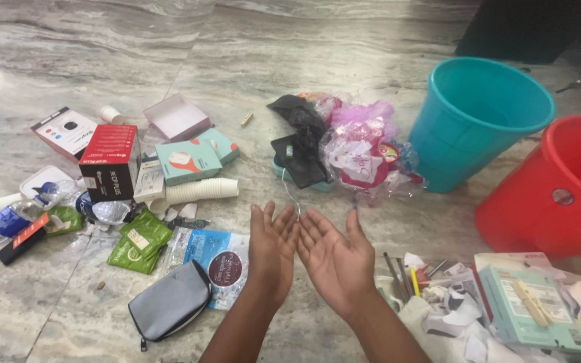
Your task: The person sits on the floor and sorts various household items, including plastic cups, packets, and small containers, into piles. They pick up items, inspect them, and place them into different groups or buckets.
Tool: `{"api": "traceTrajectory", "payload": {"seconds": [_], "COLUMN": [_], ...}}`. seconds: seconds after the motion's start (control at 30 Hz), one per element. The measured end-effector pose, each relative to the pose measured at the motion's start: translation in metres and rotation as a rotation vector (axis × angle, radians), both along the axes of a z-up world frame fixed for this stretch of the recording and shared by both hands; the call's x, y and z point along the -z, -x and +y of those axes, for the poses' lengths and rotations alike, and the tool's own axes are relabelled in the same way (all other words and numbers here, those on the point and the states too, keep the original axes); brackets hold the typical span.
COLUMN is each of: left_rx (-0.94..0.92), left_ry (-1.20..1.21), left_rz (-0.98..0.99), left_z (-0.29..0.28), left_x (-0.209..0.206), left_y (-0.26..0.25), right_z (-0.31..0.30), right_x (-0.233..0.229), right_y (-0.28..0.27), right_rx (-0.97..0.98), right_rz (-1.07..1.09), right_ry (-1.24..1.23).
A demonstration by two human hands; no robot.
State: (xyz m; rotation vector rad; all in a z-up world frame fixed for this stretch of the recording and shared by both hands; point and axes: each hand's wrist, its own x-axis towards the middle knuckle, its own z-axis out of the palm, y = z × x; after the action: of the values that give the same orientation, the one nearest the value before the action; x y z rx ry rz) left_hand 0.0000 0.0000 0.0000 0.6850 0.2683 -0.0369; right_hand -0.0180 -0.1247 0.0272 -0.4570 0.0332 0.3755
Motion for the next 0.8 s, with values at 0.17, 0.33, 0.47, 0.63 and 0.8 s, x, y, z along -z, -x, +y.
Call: {"api": "traceTrajectory", "payload": {"seconds": [0.17,0.33,0.47,0.63,0.8], "left_rx": [0.122,0.343,0.437,0.376,0.391], "left_ry": [-0.225,-0.619,-0.782,-0.941,-1.045], "left_rz": [-0.024,0.006,-0.004,-0.193,-0.138], "left_z": [0.012,0.021,0.026,0.029,0.037], "left_x": [0.004,-0.012,-0.008,-0.001,-0.009], "left_y": [0.024,0.023,0.029,0.025,0.018], "right_z": [-0.001,-0.010,-0.016,-0.010,-0.010], "right_x": [0.014,0.020,0.022,0.010,0.008], "right_y": [0.029,0.040,0.052,0.050,0.050], "right_rx": [-0.039,-0.016,-0.008,-0.007,-0.055], "right_rz": [-0.046,-0.053,-0.037,-0.138,-0.135], "right_ry": [0.036,0.053,0.200,0.384,0.645]}}
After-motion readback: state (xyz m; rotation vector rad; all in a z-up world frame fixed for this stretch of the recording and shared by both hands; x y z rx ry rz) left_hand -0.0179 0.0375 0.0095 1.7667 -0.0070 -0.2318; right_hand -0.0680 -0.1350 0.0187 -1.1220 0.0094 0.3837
